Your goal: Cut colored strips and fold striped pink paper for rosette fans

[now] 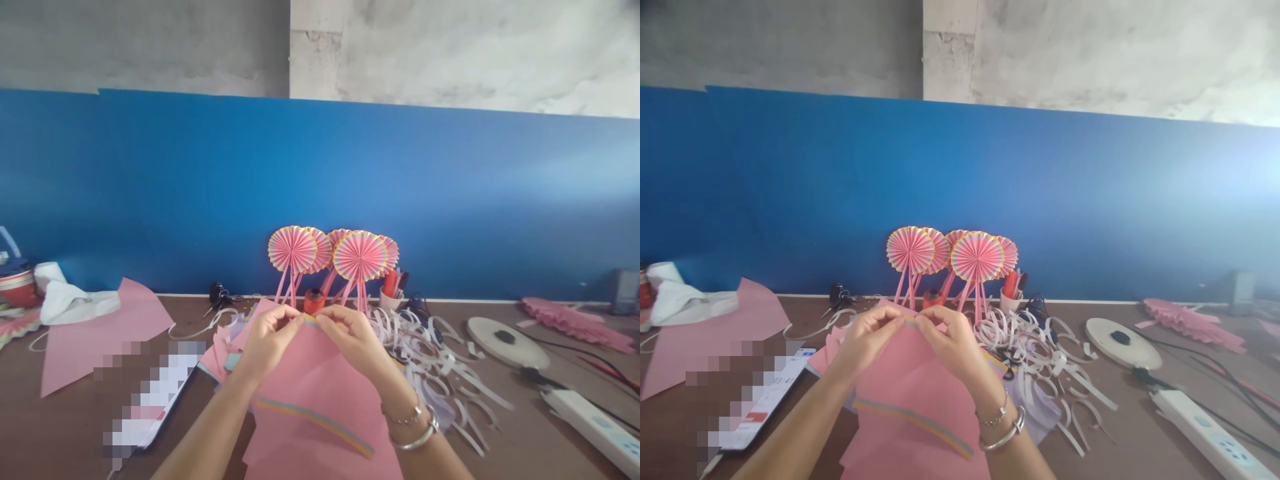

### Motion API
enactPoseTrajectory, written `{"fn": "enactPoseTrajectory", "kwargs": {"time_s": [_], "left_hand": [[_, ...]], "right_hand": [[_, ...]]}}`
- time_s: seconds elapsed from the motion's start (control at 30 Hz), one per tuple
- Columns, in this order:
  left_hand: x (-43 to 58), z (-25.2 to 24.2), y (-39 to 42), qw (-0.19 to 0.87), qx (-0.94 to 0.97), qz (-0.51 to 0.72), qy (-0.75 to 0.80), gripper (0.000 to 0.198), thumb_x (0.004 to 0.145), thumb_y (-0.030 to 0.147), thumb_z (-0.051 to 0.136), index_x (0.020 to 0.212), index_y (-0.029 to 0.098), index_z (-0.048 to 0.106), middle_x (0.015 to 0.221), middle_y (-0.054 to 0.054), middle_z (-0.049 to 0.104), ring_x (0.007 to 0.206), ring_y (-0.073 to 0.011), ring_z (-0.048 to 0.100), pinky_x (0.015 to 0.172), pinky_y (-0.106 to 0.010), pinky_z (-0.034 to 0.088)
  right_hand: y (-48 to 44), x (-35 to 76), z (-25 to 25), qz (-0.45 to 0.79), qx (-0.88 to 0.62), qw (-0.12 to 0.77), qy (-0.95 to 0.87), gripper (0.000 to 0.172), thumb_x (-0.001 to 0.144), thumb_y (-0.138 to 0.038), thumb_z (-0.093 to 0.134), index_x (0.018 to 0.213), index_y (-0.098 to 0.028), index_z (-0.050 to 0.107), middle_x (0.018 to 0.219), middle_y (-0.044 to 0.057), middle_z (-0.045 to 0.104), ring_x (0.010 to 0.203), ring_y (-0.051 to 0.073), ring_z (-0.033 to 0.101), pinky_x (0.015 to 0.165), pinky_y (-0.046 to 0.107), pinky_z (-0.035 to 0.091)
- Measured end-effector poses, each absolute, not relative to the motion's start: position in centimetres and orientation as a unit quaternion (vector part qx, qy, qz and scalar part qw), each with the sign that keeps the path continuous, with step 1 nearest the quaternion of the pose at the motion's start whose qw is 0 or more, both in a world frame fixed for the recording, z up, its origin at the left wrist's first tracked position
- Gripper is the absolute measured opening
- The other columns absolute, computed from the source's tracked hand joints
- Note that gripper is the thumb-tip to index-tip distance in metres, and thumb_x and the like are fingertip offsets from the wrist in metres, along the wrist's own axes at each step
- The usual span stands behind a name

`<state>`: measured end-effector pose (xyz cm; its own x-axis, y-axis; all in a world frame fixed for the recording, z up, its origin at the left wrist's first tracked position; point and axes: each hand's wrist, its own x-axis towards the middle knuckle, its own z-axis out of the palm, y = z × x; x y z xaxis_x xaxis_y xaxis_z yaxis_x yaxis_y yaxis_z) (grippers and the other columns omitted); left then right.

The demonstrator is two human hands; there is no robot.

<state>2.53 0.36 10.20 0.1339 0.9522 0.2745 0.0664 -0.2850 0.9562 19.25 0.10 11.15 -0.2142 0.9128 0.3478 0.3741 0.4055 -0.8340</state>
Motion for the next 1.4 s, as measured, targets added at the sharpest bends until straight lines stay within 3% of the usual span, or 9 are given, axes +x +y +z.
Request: {"fn": "enactPoseTrajectory", "kwargs": {"time_s": [0.2,0.3,0.4,0.57,0.8,0.93,1.07,1.3,1.4], "left_hand": [[1.4,10.0,1.6,0.419,0.587,0.503,0.476,0.040,0.079,0.051,0.050,0.078,0.016,0.070,0.070,-0.003,0.064,0.064,-0.0150,0.053,0.057,-0.024,0.038],[0.5,10.0,2.1,0.440,0.567,0.501,0.484,0.054,0.083,0.058,0.037,0.098,0.016,0.068,0.094,-0.009,0.069,0.086,-0.0214,0.059,0.067,-0.028,0.043],[0.0,10.1,2.1,0.478,0.578,0.467,0.468,0.052,0.076,0.050,0.057,0.117,0.018,0.057,0.107,-0.009,0.066,0.100,-0.0229,0.058,0.077,-0.030,0.043],[0.2,9.5,2.5,0.502,0.565,0.475,0.451,0.061,0.066,0.031,0.068,0.120,0.013,0.049,0.086,-0.006,0.069,0.074,-0.0167,0.061,0.063,-0.025,0.041],[-0.2,6.6,5.1,0.338,0.590,0.463,0.568,0.056,0.070,0.026,0.058,0.121,0.010,0.046,0.078,-0.005,0.068,0.072,-0.0200,0.064,0.067,-0.031,0.046],[0.6,6.0,5.0,0.246,0.625,0.456,0.584,0.050,0.063,0.017,0.063,0.112,0.016,0.053,0.106,-0.011,0.064,0.108,-0.0281,0.055,0.089,-0.039,0.040],[2.1,5.3,1.2,0.175,0.794,0.336,0.476,0.031,0.068,0.018,0.060,0.099,0.021,0.058,0.104,-0.007,0.062,0.102,-0.0248,0.055,0.088,-0.037,0.040],[1.9,1.1,-4.7,0.105,0.869,0.193,0.444,0.009,0.077,0.014,0.053,0.083,0.019,0.056,0.090,-0.004,0.062,0.087,-0.0221,0.054,0.078,-0.034,0.040],[1.4,-0.2,-4.6,0.069,0.857,0.199,0.470,0.015,0.082,0.011,0.044,0.076,0.019,0.055,0.081,-0.004,0.062,0.080,-0.0213,0.055,0.073,-0.033,0.039]], "right_hand": [[1.1,21.2,10.8,0.312,-0.507,0.372,-0.712,0.020,0.075,-0.031,0.057,0.066,-0.014,0.061,0.060,-0.002,0.054,0.056,0.010,0.046,0.051,0.021,0.034],[1.7,21.9,10.5,0.325,-0.523,0.447,-0.649,0.024,0.074,-0.037,0.057,0.065,-0.014,0.058,0.056,-0.003,0.049,0.053,0.009,0.041,0.048,0.021,0.030],[2.0,22.3,10.4,0.358,-0.500,0.532,-0.582,0.030,0.075,-0.044,0.057,0.071,-0.015,0.057,0.058,-0.003,0.049,0.052,0.009,0.041,0.048,0.021,0.030],[2.0,23.1,10.3,0.398,-0.475,0.552,-0.558,0.037,0.076,-0.049,0.056,0.091,-0.016,0.059,0.068,0.000,0.057,0.065,0.014,0.054,0.055,0.023,0.039],[1.8,24.9,5.4,0.542,-0.500,0.405,-0.540,0.095,0.056,-0.023,0.065,0.138,-0.021,0.016,0.058,-0.010,0.057,0.050,0.012,0.053,0.045,0.020,0.035],[1.1,25.2,0.3,0.534,-0.502,0.435,-0.523,0.064,0.054,-0.024,0.058,0.115,-0.020,0.039,0.043,-0.015,0.044,0.036,0.008,0.039,0.040,0.017,0.026],[0.4,25.4,-2.1,0.485,-0.541,0.452,-0.517,0.026,0.055,-0.027,0.059,0.079,-0.019,0.050,0.045,-0.011,0.041,0.039,0.006,0.037,0.042,0.018,0.025],[-1.0,24.8,-1.7,0.413,-0.568,0.397,-0.591,0.021,0.071,-0.033,0.054,0.084,-0.017,0.057,0.051,-0.007,0.044,0.044,0.009,0.041,0.046,0.022,0.031],[-2.0,25.0,-0.6,0.272,-0.588,0.364,-0.669,0.027,0.076,-0.038,0.054,0.094,-0.018,0.058,0.080,0.002,0.058,0.060,0.013,0.052,0.061,0.028,0.041]]}}
